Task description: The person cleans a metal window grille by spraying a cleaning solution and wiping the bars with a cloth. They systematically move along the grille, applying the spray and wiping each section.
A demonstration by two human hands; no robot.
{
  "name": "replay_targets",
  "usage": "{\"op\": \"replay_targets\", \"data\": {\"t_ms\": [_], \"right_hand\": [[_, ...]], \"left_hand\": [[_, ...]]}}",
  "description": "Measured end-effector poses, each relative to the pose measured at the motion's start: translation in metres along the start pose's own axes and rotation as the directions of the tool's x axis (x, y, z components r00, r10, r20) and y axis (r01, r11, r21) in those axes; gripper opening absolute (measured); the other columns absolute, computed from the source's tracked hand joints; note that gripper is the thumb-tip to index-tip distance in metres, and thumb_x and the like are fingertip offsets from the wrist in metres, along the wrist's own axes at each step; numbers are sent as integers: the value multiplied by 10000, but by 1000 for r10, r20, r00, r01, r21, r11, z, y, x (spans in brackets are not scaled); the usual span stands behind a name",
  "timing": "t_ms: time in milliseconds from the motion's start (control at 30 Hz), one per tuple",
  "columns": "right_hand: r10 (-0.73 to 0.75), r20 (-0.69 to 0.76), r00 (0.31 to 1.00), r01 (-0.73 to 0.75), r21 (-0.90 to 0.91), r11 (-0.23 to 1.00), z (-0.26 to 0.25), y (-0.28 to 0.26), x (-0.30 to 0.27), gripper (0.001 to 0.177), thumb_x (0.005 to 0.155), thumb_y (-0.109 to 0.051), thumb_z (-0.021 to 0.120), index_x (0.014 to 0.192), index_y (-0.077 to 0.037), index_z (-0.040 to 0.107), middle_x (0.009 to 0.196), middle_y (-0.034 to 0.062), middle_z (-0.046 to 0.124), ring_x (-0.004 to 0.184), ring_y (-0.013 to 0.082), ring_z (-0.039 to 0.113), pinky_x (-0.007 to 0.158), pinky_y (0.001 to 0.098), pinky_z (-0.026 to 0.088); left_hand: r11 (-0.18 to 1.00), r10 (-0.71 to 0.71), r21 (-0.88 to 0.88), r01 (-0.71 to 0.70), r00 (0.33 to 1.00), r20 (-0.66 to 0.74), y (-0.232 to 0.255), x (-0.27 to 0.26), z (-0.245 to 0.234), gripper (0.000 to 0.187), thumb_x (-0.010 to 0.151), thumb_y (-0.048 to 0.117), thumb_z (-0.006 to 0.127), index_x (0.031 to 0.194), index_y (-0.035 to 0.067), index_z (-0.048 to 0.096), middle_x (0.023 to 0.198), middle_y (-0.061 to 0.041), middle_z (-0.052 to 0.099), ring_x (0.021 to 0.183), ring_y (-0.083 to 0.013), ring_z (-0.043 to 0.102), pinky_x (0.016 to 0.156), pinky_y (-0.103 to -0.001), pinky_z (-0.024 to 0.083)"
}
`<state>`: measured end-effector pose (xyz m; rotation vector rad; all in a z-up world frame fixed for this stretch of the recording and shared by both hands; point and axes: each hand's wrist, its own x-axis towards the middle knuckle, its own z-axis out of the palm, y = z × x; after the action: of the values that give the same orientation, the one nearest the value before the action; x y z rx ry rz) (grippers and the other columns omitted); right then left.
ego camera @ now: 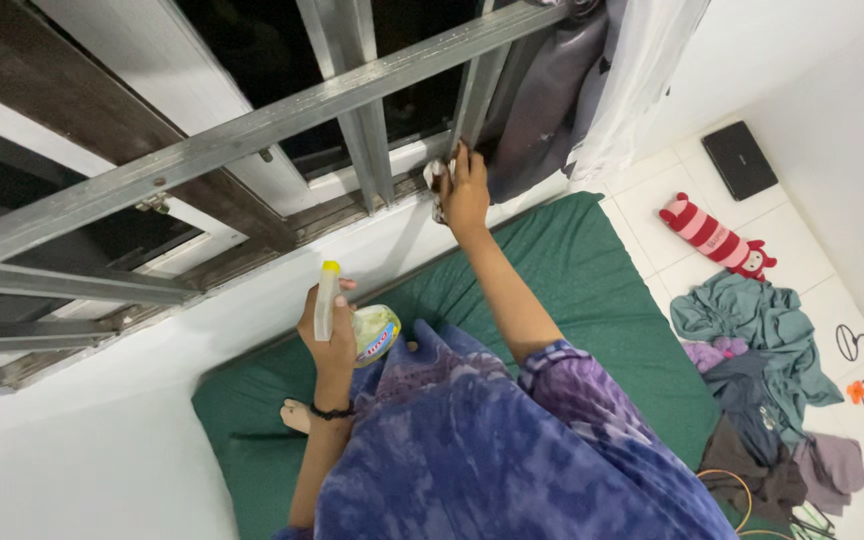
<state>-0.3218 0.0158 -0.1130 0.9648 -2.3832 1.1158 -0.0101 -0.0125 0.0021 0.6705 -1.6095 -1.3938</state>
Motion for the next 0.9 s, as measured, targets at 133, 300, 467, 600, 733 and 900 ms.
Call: {"op": "replay_targets", "data": {"t_ms": [133,300,467,600,733,900], "right_hand": [[59,178,982,-32,-149,988,26,37,-32,622,849,-54,682,1443,-109,508,1312,144,573,1157,383,586,943,433,521],[10,157,988,4,-90,996,36,48,-45,704,866,-31,667,1527,-85,429,1328,183,542,1178,411,564,944,440,523],[16,132,991,-19,21,1000,26,45,-33,574,860,-8,651,1424,-69,557,1275,204,600,1128,420,608,940,452,521],[125,17,992,-126,189,974,9,15,-8,407,942,-45,669,1347,-41,622,1215,189,652,1091,391,652,938,429,532],[-38,-275,961,122,292,949,-39,-41,35,427,969,-25,671,1381,-11,561,1258,183,618,1164,362,628,1029,410,503],[-129,-510,850,281,232,931,-80,-97,93,469,946,-74,773,1346,-22,535,1364,192,494,1263,367,536,1107,433,450]], "left_hand": [[1000,0,26,1,1000,-24,-2,-3,-2,269,1037,192,557,1167,-21,660,1040,-74,725,737,-70,602,702,-249,546],[998,-44,31,47,997,-71,-4,-8,-10,283,1035,211,568,1160,-27,659,1051,-85,729,764,-93,618,708,-254,553],[998,-39,41,42,996,-76,-1,-9,-12,310,1037,230,566,1180,-31,655,1047,-89,728,775,-106,637,711,-265,553],[996,-48,67,51,997,-56,1,-8,-10,317,1038,247,562,1163,-27,660,1040,-86,732,752,-106,636,698,-270,558],[998,-26,61,27,999,-31,1,-5,-6,317,1050,250,551,1174,-23,653,1056,-84,725,800,-96,644,712,-260,565],[999,-44,31,45,999,-32,-4,-2,-3,301,1035,231,568,1174,-23,649,1047,-88,732,724,-75,591,698,-248,545]]}}
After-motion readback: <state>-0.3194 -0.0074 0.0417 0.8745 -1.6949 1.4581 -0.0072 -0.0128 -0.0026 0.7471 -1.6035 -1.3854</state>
